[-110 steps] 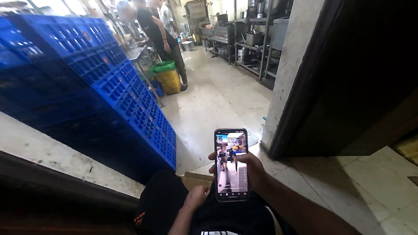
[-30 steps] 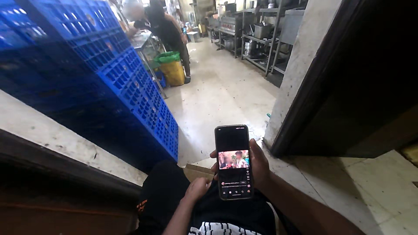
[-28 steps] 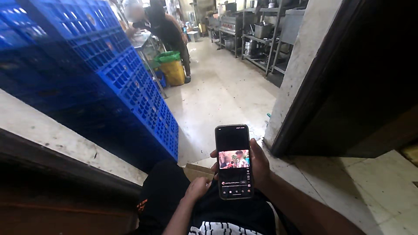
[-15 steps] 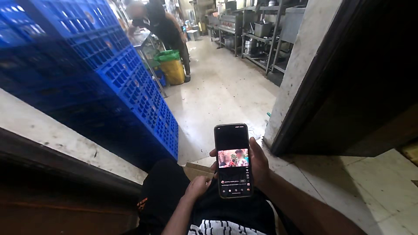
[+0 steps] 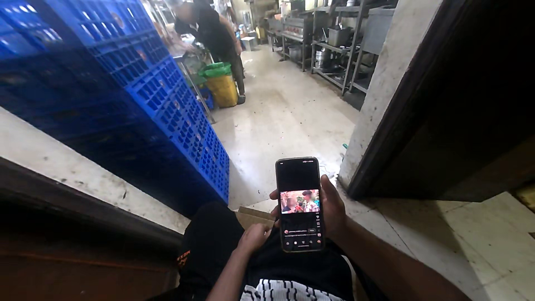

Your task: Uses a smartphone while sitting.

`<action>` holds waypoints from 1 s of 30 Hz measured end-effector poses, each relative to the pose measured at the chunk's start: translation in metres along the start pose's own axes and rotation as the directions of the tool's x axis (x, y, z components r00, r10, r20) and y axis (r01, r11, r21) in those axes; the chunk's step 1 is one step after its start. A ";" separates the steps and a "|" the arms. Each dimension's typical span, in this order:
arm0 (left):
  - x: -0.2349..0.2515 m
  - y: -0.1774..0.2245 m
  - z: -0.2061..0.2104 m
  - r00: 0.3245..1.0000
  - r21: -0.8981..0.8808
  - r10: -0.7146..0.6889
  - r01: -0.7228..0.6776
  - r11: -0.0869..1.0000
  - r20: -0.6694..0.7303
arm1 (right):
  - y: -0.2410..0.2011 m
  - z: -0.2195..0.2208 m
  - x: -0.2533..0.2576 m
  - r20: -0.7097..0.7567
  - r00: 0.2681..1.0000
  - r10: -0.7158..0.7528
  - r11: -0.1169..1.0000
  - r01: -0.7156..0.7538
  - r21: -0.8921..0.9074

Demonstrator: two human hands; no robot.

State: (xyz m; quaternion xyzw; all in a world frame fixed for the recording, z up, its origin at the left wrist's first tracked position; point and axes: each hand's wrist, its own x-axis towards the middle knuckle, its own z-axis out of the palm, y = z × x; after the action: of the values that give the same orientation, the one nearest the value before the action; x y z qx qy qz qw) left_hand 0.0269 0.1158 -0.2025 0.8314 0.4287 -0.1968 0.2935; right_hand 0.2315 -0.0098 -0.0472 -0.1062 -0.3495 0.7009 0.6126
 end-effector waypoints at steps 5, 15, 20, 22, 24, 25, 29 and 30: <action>-0.018 0.020 -0.018 0.999 -0.051 -0.035 0.037 0.998 0.029 | -0.001 0.000 0.003 0.113 0.994 -0.001 0.999 -0.004 0.043; -0.026 0.021 -0.018 1.000 -0.018 -0.016 0.016 1.000 -0.016 | -0.001 0.000 0.003 0.122 0.992 0.000 0.999 -0.006 0.047; -0.023 0.019 -0.017 1.000 -0.015 -0.015 0.015 1.000 -0.016 | -0.002 -0.001 0.002 0.134 0.991 -0.002 0.998 -0.006 0.057; -0.017 0.014 -0.012 1.000 -0.019 -0.011 0.011 1.000 -0.018 | -0.002 -0.001 0.002 0.119 0.993 0.010 0.998 -0.018 0.060; -0.007 0.006 -0.006 1.000 -0.013 -0.003 0.003 1.000 -0.009 | -0.002 -0.003 0.002 0.123 0.992 0.011 0.998 -0.018 0.053; -0.006 0.005 -0.005 1.000 -0.011 -0.003 0.003 1.000 -0.003 | -0.001 -0.004 0.002 0.130 0.992 0.006 0.999 -0.013 0.051; -0.008 0.007 -0.007 1.000 -0.013 -0.010 0.010 1.000 0.012 | -0.001 -0.004 0.003 0.144 0.990 0.000 0.999 -0.007 0.050; -0.008 0.007 -0.007 1.000 -0.016 -0.011 0.011 1.000 0.012 | -0.001 -0.003 0.003 0.145 0.989 -0.001 0.999 -0.006 0.047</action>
State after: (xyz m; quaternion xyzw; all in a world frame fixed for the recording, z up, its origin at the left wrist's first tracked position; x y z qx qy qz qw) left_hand 0.0286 0.1120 -0.1904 0.8255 0.4331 -0.2000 0.3018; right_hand 0.2335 -0.0061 -0.0476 -0.0410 -0.3762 0.7157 0.5870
